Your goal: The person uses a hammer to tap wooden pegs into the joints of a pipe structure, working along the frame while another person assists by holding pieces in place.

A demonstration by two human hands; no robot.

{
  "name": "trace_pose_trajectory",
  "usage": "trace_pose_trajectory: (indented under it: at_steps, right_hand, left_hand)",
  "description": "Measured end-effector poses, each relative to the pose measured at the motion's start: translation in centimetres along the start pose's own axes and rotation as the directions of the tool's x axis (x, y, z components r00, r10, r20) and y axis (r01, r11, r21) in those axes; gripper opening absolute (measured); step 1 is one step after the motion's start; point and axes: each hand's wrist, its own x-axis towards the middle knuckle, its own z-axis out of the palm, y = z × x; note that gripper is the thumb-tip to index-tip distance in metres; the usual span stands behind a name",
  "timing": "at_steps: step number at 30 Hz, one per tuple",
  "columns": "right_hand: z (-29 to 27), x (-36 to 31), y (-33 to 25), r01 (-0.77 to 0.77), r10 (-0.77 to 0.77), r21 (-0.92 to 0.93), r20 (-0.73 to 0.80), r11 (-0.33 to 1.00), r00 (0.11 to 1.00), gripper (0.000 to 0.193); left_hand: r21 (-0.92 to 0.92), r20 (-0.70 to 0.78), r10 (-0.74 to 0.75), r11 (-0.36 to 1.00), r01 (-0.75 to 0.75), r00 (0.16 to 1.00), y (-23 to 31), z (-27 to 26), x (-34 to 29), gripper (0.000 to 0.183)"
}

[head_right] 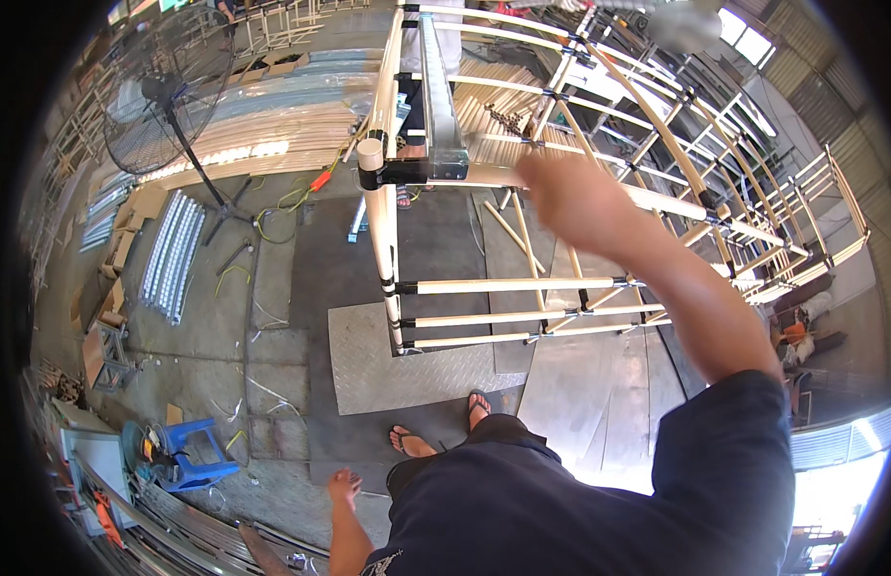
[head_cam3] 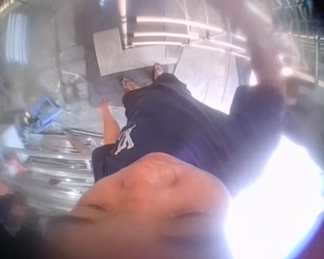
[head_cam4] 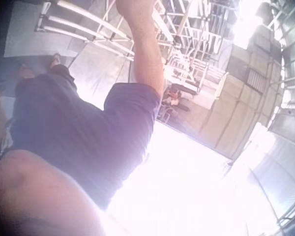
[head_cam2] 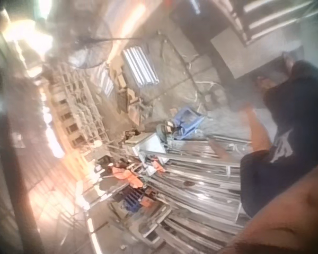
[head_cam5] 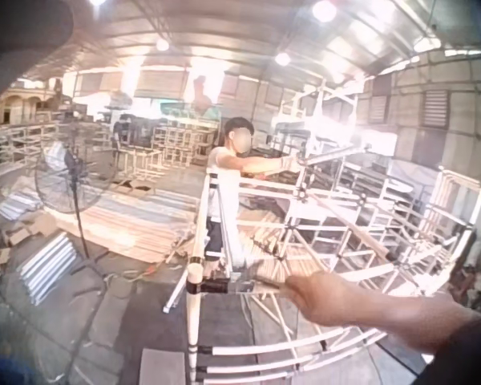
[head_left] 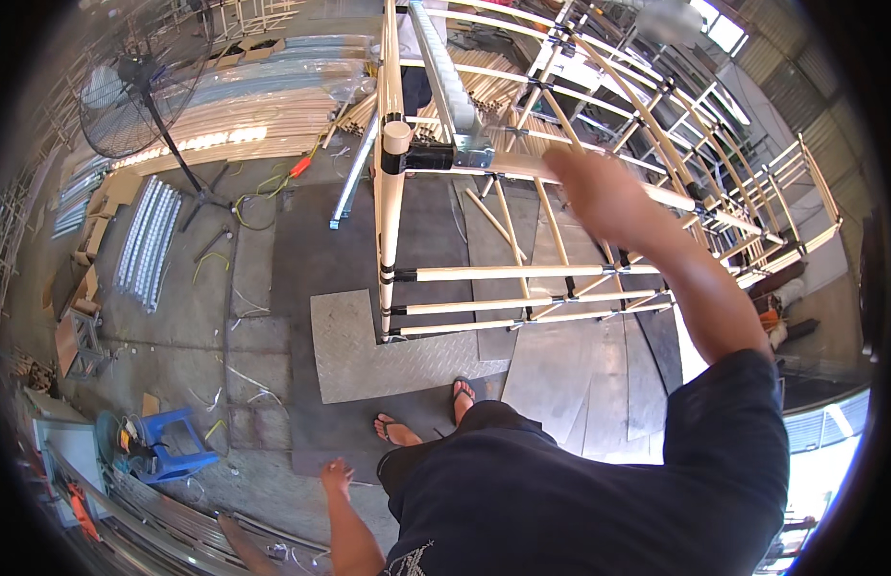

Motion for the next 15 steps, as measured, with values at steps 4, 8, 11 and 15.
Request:
trace_pose_trajectory:
  at_steps: [4,8,11,15]
  right_hand:
    - [-1.4,0.4,1.4,0.007,0.028,0.215,-0.163,0.977,0.986,0.03]
    - [0.5,0.4,-0.2,0.11,-0.128,-0.109,-0.174,0.988,0.976,0.031]
    - [-1.7,0.8,-1.4,0.015,-0.024,0.158,0.056,0.987,0.998,0.033]
    - [-1.5,0.7,0.1,0.01,0.025,0.2,-0.169,0.98,0.985,0.034]
  left_hand:
    - [0.091,0.154,-0.017,0.996,0.003,0.988,-1.6,3.2,-0.5,0.038]
    - [0.224,0.239,-0.062,0.974,0.007,0.969,-2.8,3.9,-0.1,0.036]
    - [0.336,0.244,-0.086,0.942,-0.001,0.966,-2.8,2.5,-0.9,0.035]
    - [0.132,0.116,-0.058,0.99,0.042,0.992,-1.4,1.8,1.2,0.037]
